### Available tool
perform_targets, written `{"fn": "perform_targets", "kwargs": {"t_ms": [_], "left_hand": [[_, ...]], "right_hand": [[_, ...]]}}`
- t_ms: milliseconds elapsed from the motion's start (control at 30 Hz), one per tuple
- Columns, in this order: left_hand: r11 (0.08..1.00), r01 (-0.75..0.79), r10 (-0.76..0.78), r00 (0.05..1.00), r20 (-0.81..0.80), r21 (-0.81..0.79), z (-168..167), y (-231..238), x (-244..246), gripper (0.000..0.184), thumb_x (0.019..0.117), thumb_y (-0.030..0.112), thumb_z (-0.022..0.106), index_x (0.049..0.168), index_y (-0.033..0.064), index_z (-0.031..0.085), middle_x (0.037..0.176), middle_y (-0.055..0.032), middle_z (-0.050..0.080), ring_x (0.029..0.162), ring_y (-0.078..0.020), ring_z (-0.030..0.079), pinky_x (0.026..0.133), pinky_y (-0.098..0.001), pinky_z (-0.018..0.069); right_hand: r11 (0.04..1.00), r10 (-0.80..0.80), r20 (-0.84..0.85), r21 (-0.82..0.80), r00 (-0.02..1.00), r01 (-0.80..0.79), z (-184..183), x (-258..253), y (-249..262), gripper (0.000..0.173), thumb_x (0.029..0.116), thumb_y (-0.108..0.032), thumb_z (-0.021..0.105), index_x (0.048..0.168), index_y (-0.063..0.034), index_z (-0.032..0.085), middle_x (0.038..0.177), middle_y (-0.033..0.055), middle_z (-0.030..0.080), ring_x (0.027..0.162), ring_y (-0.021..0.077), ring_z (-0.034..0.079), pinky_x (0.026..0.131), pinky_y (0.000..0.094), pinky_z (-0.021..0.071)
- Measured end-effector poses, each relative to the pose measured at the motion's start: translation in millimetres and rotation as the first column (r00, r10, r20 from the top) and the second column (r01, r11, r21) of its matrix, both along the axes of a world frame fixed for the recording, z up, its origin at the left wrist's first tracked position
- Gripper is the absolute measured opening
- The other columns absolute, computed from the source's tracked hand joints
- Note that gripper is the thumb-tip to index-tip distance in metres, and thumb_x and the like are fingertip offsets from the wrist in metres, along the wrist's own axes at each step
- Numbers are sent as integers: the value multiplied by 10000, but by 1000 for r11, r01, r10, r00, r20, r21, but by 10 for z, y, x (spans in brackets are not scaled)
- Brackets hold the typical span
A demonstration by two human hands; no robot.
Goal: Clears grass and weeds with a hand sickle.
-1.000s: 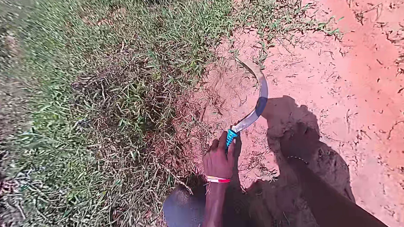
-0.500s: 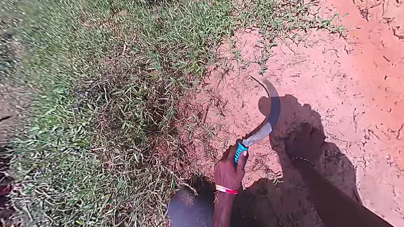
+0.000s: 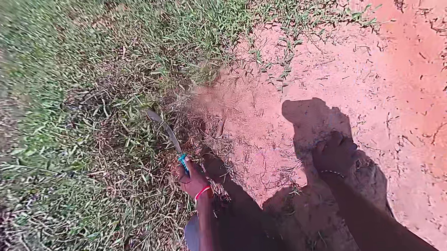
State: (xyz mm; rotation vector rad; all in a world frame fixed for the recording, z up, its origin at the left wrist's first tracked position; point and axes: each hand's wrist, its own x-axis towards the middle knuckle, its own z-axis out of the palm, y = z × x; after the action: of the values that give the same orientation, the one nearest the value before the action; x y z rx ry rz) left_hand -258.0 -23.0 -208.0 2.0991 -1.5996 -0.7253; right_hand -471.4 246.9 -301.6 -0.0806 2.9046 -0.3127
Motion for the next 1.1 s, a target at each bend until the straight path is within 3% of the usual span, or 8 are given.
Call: {"fn": "perform_targets", "kwargs": {"t_ms": [200, 367, 500, 600, 633, 700, 900, 1100], "left_hand": [[976, 138, -164, 975, -150, -170, 230, 459, 266, 440, 1076, 295, 533, 1267, -88, 633, 805, -76, 618, 603, -4, 519, 611, -209, 487], [657, 619, -711, 699, -80, -430, 223, 1003, -233, 538, 1020, 423, 551, 1103, -72, 744, 831, -131, 751, 701, -80, 707, 681, -253, 591], [349, 687, -903, 429, -32, -638, 200, 1149, -704, 605, 1058, 557, 446, 1077, 25, 734, 809, -117, 684, 732, -150, 683, 682, -270, 585], [645, 764, -763, 643, -62, -27, 58, 1106, -774, 502, 1044, 452, 528, 1255, 44, 731, 913, -166, 761, 808, -303, 746, 735, -493, 597], [707, 636, -655, 753, -52, 308, 61, 996, -819, 488, 1072, 474, 493, 1367, 129, 675, 1026, -184, 758, 963, -370, 729, 873, -588, 549], [752, 436, -478, 877, -48, 495, 21, 898, -790, 463, 1080, 470, 484, 1386, 172, 662, 1123, -205, 740, 1094, -404, 689, 977, -646, 482], [858, 479, -400, 850, -342, 187, 270, 1608, -349, 410, 1082, 314, 442, 1102, 0, 705, 698, -35, 612, 577, -94, 576, 586, -312, 520], [568, 667, -818, 398, -415, -482, 644, 1372, -830, 569, 1077, 480, 455, 1021, -28, 706, 792, -29, 698, 693, 22, 641, 656, -166, 561]], "right_hand": [[1000, -14, -4, 10, 1000, 14, -8, -13, -21, 614, 978, -385, 406, 1476, -33, 482, 1457, 341, 482, 1357, 539, 462, 1054, 716, 339], [999, -9, 19, 41, 1000, 8, 77, -24, -48, 613, 986, -372, 400, 1494, -34, 458, 1475, 338, 470, 1363, 530, 467, 1064, 709, 342], [998, -42, 78, 45, 996, 39, -81, -26, 31, 652, 968, -390, 570, 1520, -65, 447, 1506, 315, 444, 1400, 504, 425, 1118, 689, 312], [999, -7, 68, 37, 998, 5, 79, -20, -11, 641, 956, -365, 495, 1484, -2, 464, 1476, 354, 451, 1385, 534, 430, 1090, 701, 318], [999, -4, 66, 38, 998, 2, 97, -7, -37, 637, 962, -366, 464, 1485, -1, 461, 1474, 352, 453, 1387, 536, 428, 1087, 699, 323], [1000, -3, 46, 24, 999, 2, 88, -34, -82, 644, 968, -369, 449, 1492, 5, 454, 1472, 361, 454, 1386, 547, 426, 1093, 703, 315], [1000, -4, 59, 3, 998, 4, 82, -26, -49, 654, 970, -383, 461, 1498, 3, 443, 1486, 362, 444, 1400, 547, 412, 1111, 711, 293], [1000, -2, 53, -9, 999, 2, 93, -29, -41, 655, 981, -393, 464, 1504, 0, 446, 1492, 356, 446, 1404, 543, 408, 1111, 714, 288]]}}
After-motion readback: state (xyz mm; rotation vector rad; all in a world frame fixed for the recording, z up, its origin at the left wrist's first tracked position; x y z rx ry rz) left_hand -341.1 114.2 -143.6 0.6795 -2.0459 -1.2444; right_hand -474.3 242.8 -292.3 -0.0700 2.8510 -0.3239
